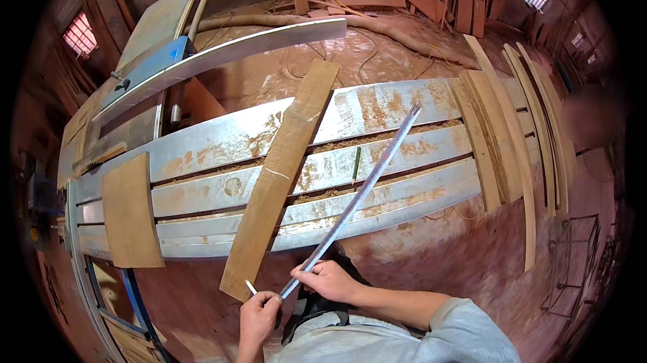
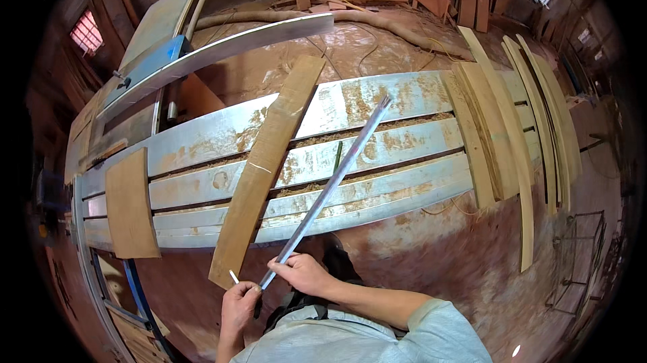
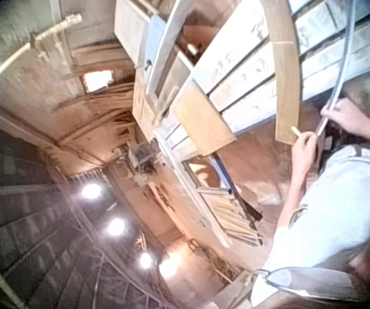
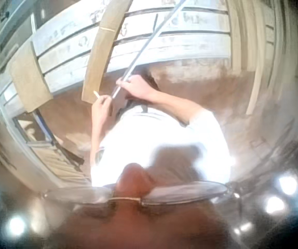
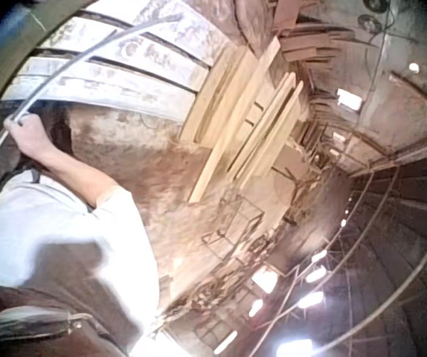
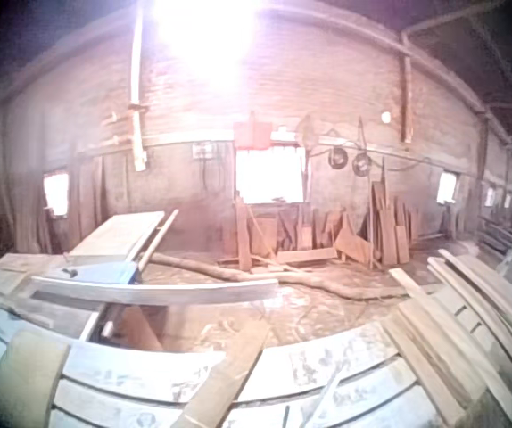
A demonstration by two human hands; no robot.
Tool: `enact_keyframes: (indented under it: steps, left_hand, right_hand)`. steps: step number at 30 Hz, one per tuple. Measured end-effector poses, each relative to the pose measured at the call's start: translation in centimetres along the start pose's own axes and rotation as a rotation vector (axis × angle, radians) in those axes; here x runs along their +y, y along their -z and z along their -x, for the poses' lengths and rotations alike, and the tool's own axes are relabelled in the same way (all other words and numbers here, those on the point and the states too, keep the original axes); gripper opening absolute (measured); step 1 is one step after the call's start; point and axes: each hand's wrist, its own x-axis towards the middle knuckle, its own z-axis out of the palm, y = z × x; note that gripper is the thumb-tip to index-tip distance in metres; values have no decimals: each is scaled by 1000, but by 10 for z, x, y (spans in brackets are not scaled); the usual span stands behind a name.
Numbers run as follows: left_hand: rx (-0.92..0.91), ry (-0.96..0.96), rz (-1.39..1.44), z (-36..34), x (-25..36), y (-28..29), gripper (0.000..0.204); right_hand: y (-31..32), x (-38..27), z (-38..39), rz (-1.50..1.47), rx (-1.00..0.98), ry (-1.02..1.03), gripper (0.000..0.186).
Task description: The person measures a wooden board using a tape measure and marks it with a pencil. They then place the board on a table saw, align it using a fence and a push stick, and cut the board into smaller pieces.
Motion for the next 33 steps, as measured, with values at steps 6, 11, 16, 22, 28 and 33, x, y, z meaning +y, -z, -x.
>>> enact_keyframes:
  steps: [6,11,16,22,28,33]
  left_hand:
    - [-110,-75,141,-14,32,-35,36]
    - [-128,-87,249,-26,30,-50,55]
    - [-112,-132,107,-30,49,-62,64]
    - [-91,-180,164,-38,57,-75,63]
    - [-166,-202,249,-55,54,-102,64]
    - [-220,-132,419,-37,93,-107,69]
  right_hand:
    - [-11,32,1,41,-13,183,33]
    - [-2,33,0,262,60,447,26]
    - [10,30,6,354,59,495,20]
    - [20,21,18,268,84,403,40]
    - [39,-1,34,351,120,395,76]
    - [60,-12,30,230,246,313,69]
